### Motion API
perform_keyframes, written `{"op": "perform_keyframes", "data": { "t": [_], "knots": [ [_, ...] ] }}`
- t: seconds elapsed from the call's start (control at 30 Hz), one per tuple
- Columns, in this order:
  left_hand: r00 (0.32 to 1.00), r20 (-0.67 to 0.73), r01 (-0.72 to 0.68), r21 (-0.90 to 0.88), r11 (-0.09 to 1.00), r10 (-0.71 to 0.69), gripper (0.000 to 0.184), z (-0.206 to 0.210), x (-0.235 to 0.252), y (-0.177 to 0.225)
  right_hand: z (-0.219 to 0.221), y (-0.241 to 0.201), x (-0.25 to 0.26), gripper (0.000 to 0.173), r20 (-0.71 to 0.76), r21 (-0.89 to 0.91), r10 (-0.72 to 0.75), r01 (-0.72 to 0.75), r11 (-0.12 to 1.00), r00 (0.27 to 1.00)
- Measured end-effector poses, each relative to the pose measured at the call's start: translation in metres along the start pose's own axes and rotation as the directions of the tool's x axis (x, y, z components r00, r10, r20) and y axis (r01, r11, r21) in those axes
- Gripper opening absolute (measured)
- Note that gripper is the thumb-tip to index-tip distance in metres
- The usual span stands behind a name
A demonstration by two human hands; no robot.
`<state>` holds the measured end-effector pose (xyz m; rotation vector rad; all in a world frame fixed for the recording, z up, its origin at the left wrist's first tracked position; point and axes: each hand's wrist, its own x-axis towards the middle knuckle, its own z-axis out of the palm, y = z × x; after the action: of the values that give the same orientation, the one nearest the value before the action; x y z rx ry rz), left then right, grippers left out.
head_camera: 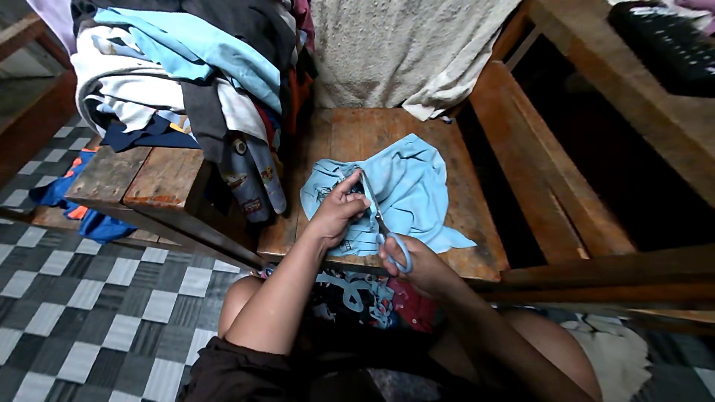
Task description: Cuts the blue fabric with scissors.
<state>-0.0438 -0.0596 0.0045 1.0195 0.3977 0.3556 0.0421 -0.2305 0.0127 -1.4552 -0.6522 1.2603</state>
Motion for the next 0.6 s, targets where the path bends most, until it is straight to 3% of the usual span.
{"op": "perform_keyframes", "data": {
  "t": [0.17,0.33,0.47,0.6],
  "knots": [
    [1.0,-0.023,0.014,0.023,1.0,-0.014,0.064,0.001,-0.001,0.004,0.0,-0.001,-0.001,0.021,-0.027,-0.057,0.017,-0.019,0.998,1.0],
    [0.993,-0.115,0.002,0.105,0.994,0.01,0.026,-0.002,0.001,0.011,-0.005,0.001,0.001,0.021,-0.023,-0.257,0.038,-0.043,0.965,0.999],
    [0.993,-0.113,0.029,0.115,0.993,-0.016,0.029,-0.001,0.001,0.015,-0.007,-0.001,-0.001,0.024,-0.018,-0.339,0.068,-0.07,0.938,0.998],
    [0.997,-0.065,0.043,0.082,0.996,-0.037,0.036,-0.003,0.0,0.016,-0.013,-0.001,-0.004,0.024,0.035,-0.281,0.058,-0.046,0.959,0.998]
  ]
}}
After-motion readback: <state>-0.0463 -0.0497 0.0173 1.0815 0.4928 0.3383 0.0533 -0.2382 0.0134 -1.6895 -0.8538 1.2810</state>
